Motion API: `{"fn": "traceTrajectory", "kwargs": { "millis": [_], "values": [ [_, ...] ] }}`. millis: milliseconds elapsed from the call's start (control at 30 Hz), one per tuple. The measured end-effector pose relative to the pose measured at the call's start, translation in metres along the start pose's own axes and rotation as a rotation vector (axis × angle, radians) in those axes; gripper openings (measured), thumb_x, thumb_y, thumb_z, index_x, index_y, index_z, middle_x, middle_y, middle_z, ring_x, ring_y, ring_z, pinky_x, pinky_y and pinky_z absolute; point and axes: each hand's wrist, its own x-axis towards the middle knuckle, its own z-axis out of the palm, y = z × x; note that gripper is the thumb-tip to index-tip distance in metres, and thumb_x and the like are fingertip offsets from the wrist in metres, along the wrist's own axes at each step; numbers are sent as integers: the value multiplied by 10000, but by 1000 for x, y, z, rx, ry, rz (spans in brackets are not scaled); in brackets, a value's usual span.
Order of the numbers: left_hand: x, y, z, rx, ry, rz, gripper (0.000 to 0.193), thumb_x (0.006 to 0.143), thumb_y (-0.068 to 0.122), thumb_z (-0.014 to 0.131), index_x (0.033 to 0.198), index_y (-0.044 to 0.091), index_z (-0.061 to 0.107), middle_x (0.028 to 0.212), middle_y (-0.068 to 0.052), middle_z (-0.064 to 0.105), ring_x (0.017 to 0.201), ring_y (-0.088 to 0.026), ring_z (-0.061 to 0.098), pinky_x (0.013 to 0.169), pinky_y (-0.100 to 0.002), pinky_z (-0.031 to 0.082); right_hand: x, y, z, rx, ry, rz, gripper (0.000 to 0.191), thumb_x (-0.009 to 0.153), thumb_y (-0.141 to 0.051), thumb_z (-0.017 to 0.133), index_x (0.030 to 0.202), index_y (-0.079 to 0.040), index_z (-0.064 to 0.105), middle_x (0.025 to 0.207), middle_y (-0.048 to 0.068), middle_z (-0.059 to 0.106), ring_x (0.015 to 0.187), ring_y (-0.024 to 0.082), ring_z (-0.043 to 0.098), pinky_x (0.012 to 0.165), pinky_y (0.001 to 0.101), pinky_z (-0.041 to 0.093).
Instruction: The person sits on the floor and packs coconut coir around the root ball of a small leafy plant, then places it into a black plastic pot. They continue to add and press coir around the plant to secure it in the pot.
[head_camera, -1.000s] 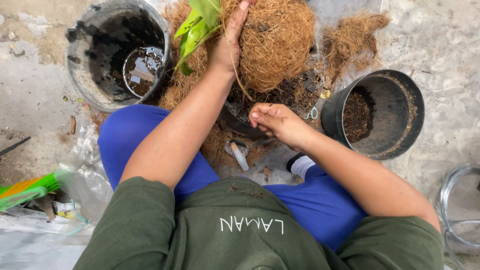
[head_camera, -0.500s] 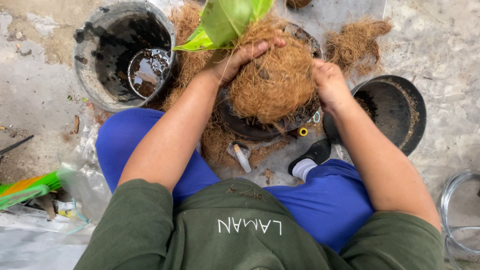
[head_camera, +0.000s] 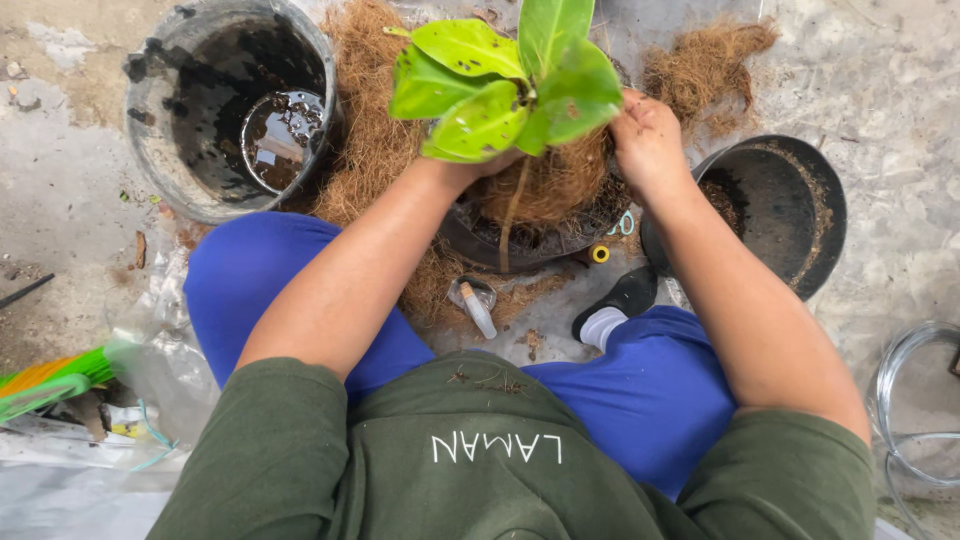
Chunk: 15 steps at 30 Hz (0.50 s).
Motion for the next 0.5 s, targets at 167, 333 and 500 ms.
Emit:
{"fn": "traceTrajectory", "kwargs": {
  "millis": [167, 333, 500],
  "values": [
    [1, 32, 41, 84, 117, 24, 503, 966, 434, 679, 1360, 130, 608, 1408, -103, 631, 1311, -283, 593, 1124, -421, 488, 27, -5, 18, 237, 47, 89, 112, 1082, -138, 589, 1054, -59, 664, 940, 3, 646, 858, 115, 593, 766, 260, 503],
    [0, 23, 28, 88, 87, 73, 501, 969, 443, 672, 1354, 127, 614, 1399, -104, 638, 1304, -281, 598, 1117, -417, 491, 31, -3, 27, 636, 14, 215, 146, 1096, -136, 563, 1105, -22, 655, 1005, 67, 669, 918, 173, 635, 818, 298, 536],
    [12, -4, -6, 224, 36, 58, 500, 973, 452, 664, 1348, 124, 621, 1389, -106, 644, 1296, -279, 603, 1111, -414, 494, 32, 4, 25, 906, -109, 273, 189, 1111, -134, 537, 1155, 14, 646, 1070, 131, 693, 977, 231, 676, 869, 337, 569]
  ]
}}
